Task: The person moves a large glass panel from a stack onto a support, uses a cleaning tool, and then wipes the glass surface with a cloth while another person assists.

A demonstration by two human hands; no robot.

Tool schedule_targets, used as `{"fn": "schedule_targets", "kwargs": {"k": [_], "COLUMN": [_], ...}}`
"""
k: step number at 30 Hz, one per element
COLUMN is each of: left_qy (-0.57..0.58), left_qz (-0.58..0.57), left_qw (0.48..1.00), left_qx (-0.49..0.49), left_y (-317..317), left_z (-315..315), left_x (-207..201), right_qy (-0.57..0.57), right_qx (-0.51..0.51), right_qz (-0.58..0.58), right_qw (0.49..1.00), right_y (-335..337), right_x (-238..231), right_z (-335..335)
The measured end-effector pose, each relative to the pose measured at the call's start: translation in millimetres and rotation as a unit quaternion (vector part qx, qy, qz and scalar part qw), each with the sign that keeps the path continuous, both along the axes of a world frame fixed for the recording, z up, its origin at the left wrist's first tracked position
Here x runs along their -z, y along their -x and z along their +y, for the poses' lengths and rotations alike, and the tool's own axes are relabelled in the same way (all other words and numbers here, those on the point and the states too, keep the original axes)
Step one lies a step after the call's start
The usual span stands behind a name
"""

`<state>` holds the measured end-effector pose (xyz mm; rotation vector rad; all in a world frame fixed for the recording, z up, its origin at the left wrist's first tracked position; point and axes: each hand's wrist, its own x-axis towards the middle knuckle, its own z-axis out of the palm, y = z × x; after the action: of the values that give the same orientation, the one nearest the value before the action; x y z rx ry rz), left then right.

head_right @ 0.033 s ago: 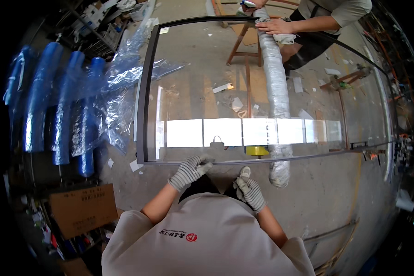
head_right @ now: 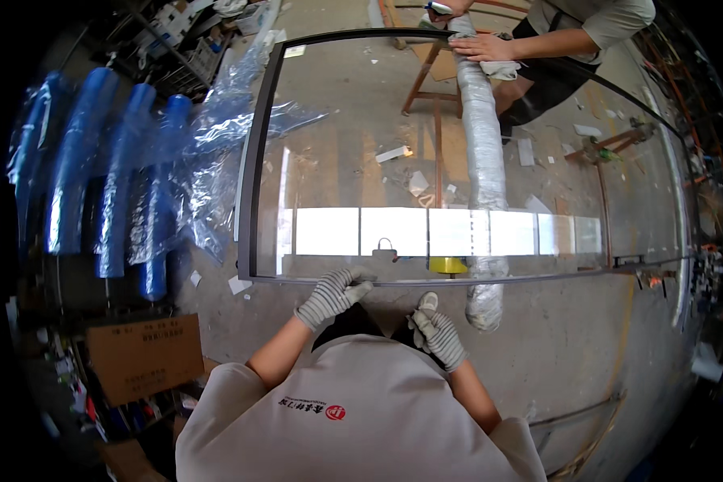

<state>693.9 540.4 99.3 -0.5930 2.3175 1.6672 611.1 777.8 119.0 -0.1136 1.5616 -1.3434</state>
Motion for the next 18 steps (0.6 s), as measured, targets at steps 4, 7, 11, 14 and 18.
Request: {"fn": "schedule_targets", "kwargs": {"k": [4, 7, 11, 14, 18], "left_qy": [-0.024, -0.064, -0.038, -0.005, 0.114], "left_qz": [0.011, 0.04, 0.141, 0.057, -0.023], "left_qw": [1.0, 0.997, 0.974, 0.994, 0.99], "left_qx": [-0.008, -0.02, 0.174, 0.091, -0.082], "left_y": [52, 82, 91, 54, -12], "left_z": [63, 132, 170, 145, 93], "left_x": [9, 40, -42, -41, -7], "right_qy": [-0.066, -0.004, 0.022, 0.045, 0.037], "right_qx": [-0.046, 0.186, 0.372, 0.286, 0.147], "right_qz": [0.001, 0.127, 0.139, 0.145, 0.101], "right_qw": [0.997, 0.974, 0.918, 0.946, 0.983], "right_y": [60, 96, 135, 140, 109], "right_x": [-1, 30, 21, 7, 9], "right_z": [64, 108, 115, 80, 21]}}
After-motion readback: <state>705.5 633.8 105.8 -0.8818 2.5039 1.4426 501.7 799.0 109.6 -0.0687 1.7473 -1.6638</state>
